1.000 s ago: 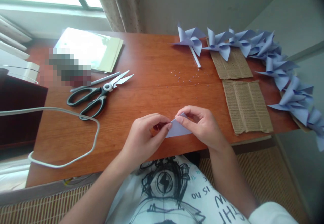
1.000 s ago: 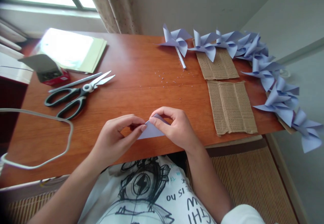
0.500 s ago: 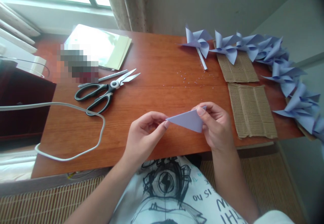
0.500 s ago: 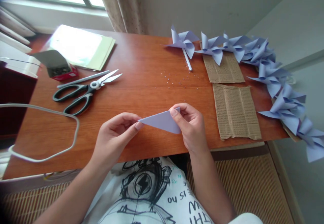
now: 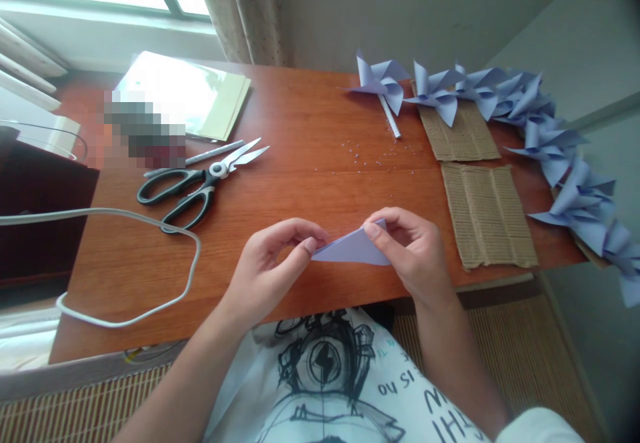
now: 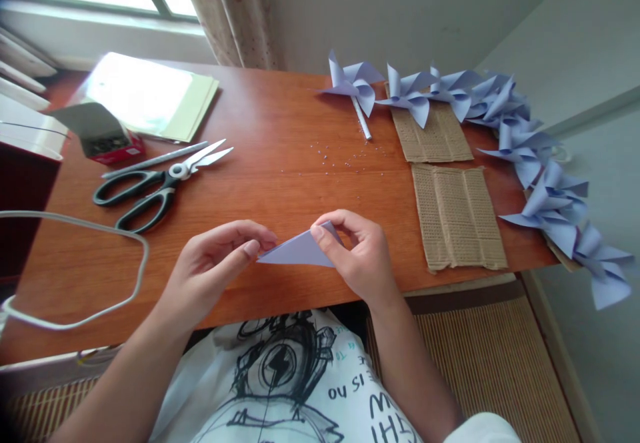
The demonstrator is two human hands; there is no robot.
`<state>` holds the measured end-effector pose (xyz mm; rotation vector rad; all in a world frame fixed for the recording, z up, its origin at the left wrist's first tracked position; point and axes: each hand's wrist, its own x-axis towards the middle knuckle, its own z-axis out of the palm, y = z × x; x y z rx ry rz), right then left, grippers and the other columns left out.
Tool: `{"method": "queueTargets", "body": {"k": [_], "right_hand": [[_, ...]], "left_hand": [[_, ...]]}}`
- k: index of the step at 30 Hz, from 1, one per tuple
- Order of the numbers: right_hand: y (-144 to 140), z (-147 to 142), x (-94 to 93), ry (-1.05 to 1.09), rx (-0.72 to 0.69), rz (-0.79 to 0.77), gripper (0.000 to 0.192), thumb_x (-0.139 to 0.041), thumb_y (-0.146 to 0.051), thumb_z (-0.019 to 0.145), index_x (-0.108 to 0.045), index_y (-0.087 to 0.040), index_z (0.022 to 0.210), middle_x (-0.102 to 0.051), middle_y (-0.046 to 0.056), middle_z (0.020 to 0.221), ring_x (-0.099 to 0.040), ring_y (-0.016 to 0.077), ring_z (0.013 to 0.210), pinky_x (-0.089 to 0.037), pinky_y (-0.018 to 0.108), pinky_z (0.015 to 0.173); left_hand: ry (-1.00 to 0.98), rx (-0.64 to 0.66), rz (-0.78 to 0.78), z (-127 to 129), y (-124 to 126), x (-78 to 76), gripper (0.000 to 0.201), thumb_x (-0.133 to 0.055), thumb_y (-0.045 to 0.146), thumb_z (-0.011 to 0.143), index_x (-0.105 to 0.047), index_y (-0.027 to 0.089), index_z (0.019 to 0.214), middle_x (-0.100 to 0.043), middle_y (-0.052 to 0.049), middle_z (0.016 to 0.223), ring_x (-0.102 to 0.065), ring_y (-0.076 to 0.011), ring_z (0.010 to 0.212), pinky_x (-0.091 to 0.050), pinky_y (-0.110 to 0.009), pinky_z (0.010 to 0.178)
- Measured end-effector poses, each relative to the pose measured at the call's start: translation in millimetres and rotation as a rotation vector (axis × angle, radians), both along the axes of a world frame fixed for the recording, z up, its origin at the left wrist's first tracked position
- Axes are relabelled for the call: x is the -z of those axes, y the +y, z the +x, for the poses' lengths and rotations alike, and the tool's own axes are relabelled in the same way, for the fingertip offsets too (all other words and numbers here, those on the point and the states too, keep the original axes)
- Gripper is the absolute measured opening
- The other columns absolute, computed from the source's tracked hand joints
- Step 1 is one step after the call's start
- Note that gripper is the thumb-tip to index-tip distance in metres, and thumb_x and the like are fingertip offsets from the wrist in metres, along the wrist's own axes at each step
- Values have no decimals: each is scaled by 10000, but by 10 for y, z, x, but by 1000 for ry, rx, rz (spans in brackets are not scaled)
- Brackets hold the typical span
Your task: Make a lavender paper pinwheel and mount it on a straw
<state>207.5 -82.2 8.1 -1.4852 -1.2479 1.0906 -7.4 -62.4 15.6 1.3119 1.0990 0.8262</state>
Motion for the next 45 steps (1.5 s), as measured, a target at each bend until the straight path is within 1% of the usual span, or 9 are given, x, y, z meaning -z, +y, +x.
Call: {"method": "queueTargets", "body": {"k": [4,9,15,20,24,30,35,41,45], "right_hand": [[-9,-39,-101,-125,-145,41,99,-687,-281,908,-705,-222,831,-722,15,815,-665,181,776,-524,302,739],[3,-64,-148,-200,-228,81,89,-675,-229,909,-701,-219,824,-716,-1,796,-651,159,753,-491,279,705],[17,-12,-94,-110,-173,56,84,-685,-273,910,-711,-220,850,-737,16,850,-682,186,824,-529,304,779],[20,-10,-108,-123,-127,28,105,-710,-248,884,-714,-214,784,-738,8,790,-676,178,772,-520,303,753],[27,-25,-124,-85,-140,-7,114,-700,-250,887,-709,-214,779,-735,9,785,-681,183,771,-529,305,743],[43,-6,-52,-158,-121,19,122,-724,-277,879,-733,-216,773,-755,12,777,-692,187,754,-529,305,729],[72,31,5,-132,-209,-52,135,-714,-332,899,-754,-224,827,-773,12,825,-707,187,788,-536,296,733],[93,65,18,-227,-212,-30,166,-715,-362,899,-768,-222,827,-785,17,822,-708,193,774,-519,295,712],[101,89,2,-270,-296,-61,231,-680,-382,926,-764,-213,793,-769,9,763,-683,175,679,-473,284,622]], "left_hand": [[153,159,183,78,67,-46,99,-683,239,903,-739,169,862,-711,-16,759,-624,-129,701,-479,-223,656],[241,193,313,169,73,9,94,-680,203,907,-708,168,823,-679,13,727,-569,-90,643,-434,-202,620],[256,203,311,146,74,42,120,-663,209,920,-695,172,810,-669,16,708,-562,-95,624,-426,-211,613],[275,232,289,144,81,46,129,-654,216,924,-691,173,808,-670,16,706,-560,-96,618,-422,-211,611],[278,222,283,139,74,52,132,-652,220,920,-691,174,802,-667,15,694,-553,-98,609,-421,-212,608],[308,246,247,138,98,43,136,-643,229,919,-702,170,812,-669,15,690,-548,-99,603,-408,-209,590],[327,249,245,109,126,51,136,-644,236,916,-713,170,819,-679,12,698,-561,-101,613,-413,-208,595],[416,230,320,82,152,54,134,-635,221,907,-714,175,809,-696,-1,710,-576,-116,622,-412,-222,600],[422,216,320,49,193,36,136,-639,233,905,-728,177,819,-704,-4,710,-581,-117,616,-410,-220,588]]}}
